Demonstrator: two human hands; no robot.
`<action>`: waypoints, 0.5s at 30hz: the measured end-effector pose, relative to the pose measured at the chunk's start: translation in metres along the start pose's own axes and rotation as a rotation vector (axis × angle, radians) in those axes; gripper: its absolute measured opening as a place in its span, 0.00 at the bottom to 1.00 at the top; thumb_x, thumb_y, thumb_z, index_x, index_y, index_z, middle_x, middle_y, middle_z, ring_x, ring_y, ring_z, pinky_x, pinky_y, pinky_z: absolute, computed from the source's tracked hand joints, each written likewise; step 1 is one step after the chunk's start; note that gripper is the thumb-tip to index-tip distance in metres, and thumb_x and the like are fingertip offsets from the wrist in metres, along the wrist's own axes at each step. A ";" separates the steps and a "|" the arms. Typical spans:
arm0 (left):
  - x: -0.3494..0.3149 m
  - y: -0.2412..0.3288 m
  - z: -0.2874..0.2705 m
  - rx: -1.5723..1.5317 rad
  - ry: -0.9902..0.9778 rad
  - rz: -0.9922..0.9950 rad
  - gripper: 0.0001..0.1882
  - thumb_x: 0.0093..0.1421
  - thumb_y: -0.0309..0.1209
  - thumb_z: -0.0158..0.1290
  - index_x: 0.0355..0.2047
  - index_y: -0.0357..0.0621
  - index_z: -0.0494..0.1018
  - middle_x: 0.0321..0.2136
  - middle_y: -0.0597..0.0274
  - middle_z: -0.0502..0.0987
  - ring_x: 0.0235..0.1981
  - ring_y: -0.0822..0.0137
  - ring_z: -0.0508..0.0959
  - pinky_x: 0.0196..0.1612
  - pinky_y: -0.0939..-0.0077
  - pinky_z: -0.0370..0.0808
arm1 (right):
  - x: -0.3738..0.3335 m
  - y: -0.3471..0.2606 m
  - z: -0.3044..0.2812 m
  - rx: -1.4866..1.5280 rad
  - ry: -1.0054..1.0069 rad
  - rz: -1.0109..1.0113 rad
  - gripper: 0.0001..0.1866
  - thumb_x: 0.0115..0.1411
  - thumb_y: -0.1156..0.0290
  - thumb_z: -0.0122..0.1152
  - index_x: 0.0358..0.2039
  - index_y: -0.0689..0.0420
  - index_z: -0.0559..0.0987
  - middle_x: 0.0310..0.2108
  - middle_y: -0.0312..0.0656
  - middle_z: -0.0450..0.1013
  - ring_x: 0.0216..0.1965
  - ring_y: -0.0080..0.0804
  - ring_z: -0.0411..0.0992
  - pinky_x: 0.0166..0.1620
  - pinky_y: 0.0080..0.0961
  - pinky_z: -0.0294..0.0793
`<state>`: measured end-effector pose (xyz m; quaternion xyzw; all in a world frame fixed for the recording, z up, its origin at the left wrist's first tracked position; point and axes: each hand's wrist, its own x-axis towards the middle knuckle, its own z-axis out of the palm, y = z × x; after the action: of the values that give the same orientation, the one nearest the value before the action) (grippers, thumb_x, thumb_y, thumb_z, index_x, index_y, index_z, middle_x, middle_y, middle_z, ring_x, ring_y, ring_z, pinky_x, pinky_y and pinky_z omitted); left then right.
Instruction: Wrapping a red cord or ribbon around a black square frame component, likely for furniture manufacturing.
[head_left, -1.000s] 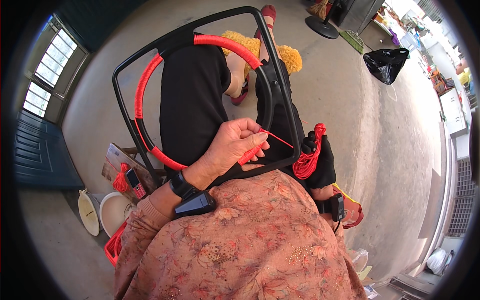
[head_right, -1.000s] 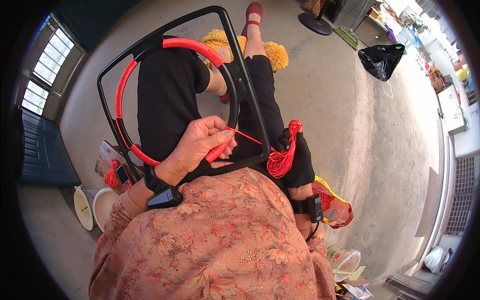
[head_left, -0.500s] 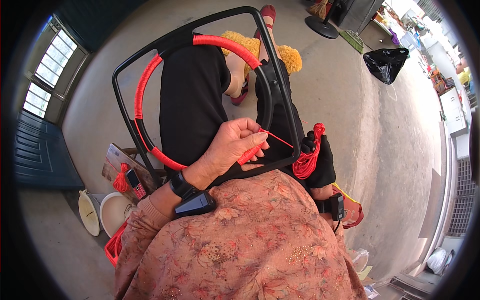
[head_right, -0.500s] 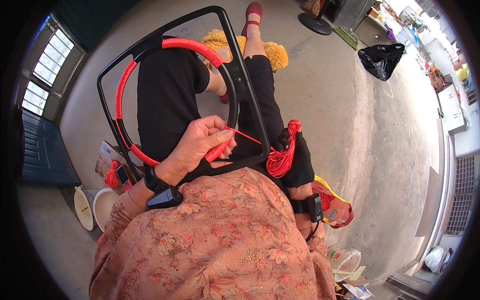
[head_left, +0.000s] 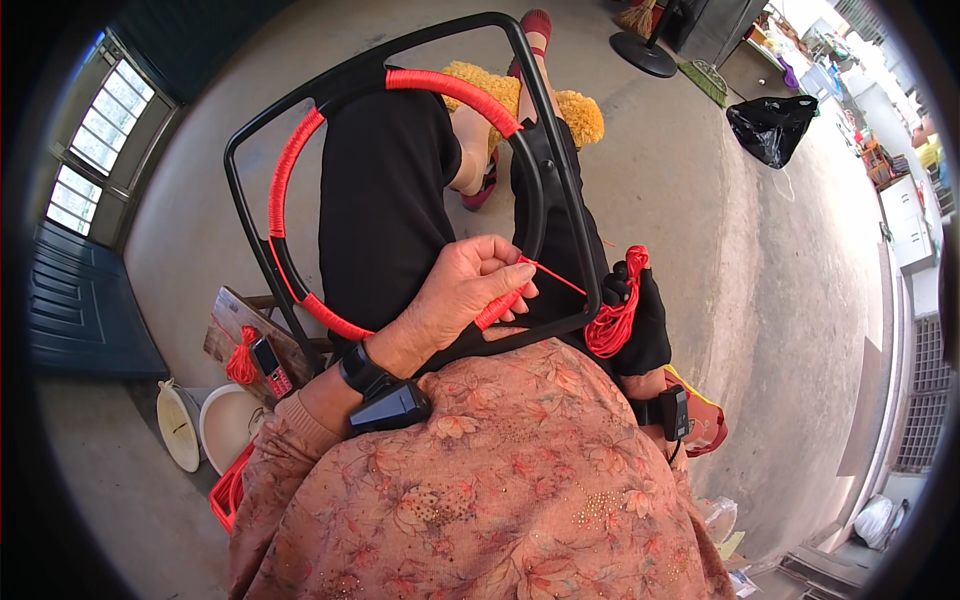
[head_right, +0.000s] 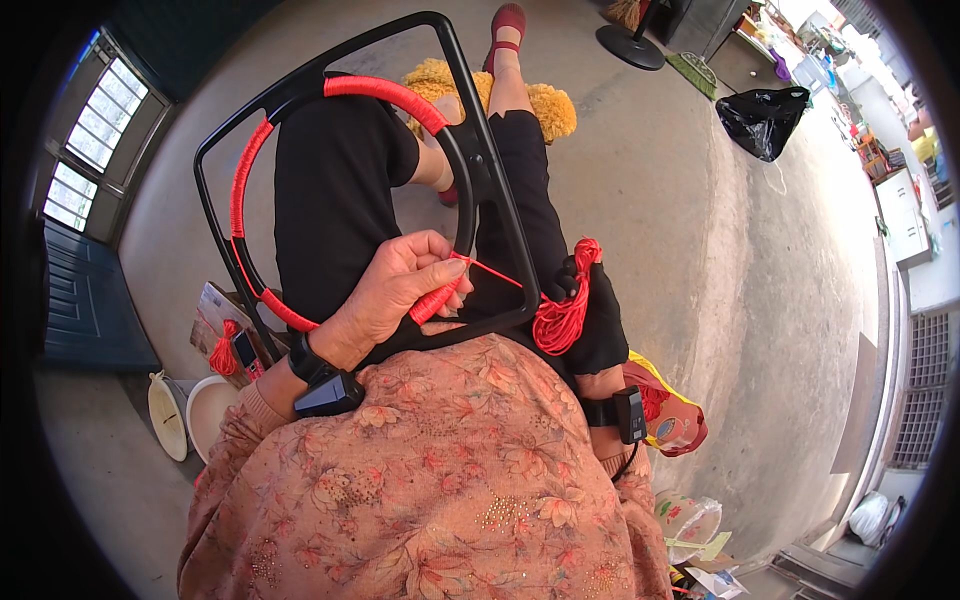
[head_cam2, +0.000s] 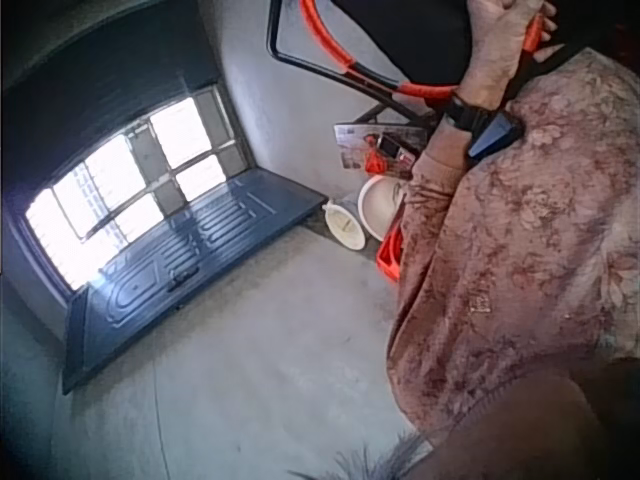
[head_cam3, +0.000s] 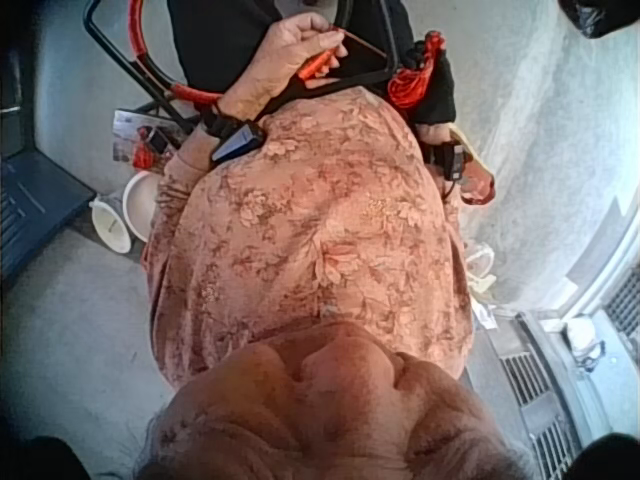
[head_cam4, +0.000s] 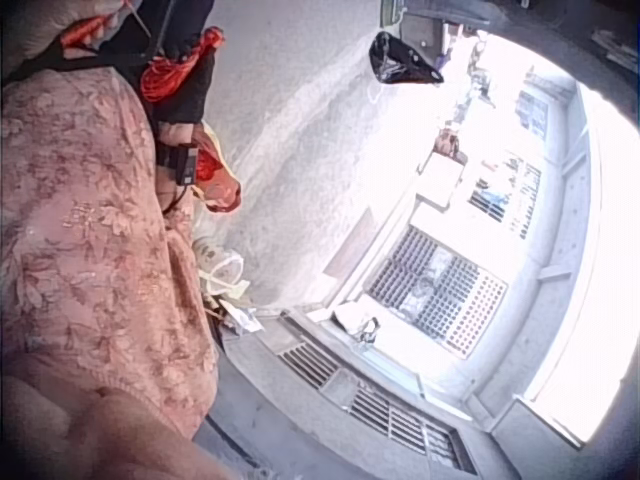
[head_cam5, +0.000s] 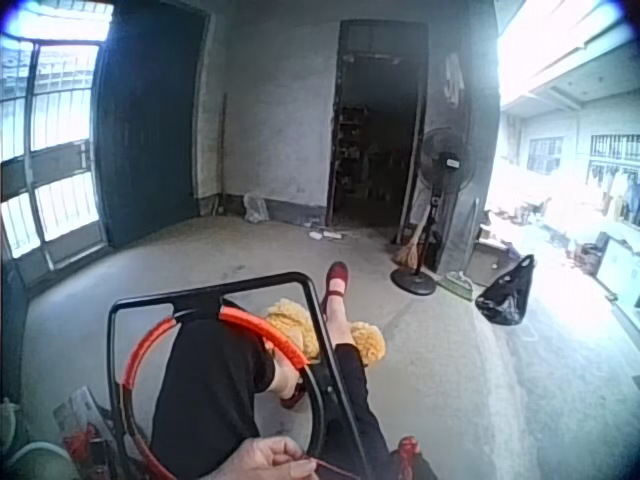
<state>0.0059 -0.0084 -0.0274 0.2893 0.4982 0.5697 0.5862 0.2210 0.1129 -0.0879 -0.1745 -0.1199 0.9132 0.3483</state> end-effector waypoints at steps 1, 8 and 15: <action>0.000 0.000 0.000 -0.004 0.000 0.000 0.08 0.63 0.30 0.54 0.35 0.38 0.70 0.28 0.57 0.79 0.24 0.76 0.79 0.27 0.85 0.77 | -0.001 0.000 0.002 0.001 0.000 0.007 0.14 0.67 0.59 0.51 0.39 0.58 0.69 0.24 0.32 0.62 0.27 0.23 0.62 0.33 0.19 0.66; 0.001 0.000 -0.001 -0.008 -0.001 -0.001 0.08 0.63 0.31 0.54 0.35 0.38 0.70 0.28 0.57 0.79 0.24 0.76 0.79 0.27 0.85 0.77 | -0.002 0.000 0.004 -0.041 0.012 0.002 0.13 0.67 0.59 0.50 0.40 0.57 0.70 0.24 0.32 0.62 0.27 0.23 0.63 0.33 0.19 0.66; 0.000 0.000 -0.001 -0.005 -0.002 -0.002 0.08 0.63 0.31 0.54 0.35 0.38 0.70 0.27 0.57 0.78 0.24 0.76 0.78 0.27 0.85 0.77 | -0.001 0.000 0.002 -0.027 0.006 0.012 0.14 0.67 0.59 0.50 0.39 0.57 0.70 0.24 0.32 0.62 0.27 0.23 0.63 0.33 0.19 0.66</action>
<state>0.0054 -0.0081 -0.0277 0.2883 0.4964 0.5701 0.5878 0.2206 0.1118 -0.0857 -0.1828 -0.1302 0.9129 0.3410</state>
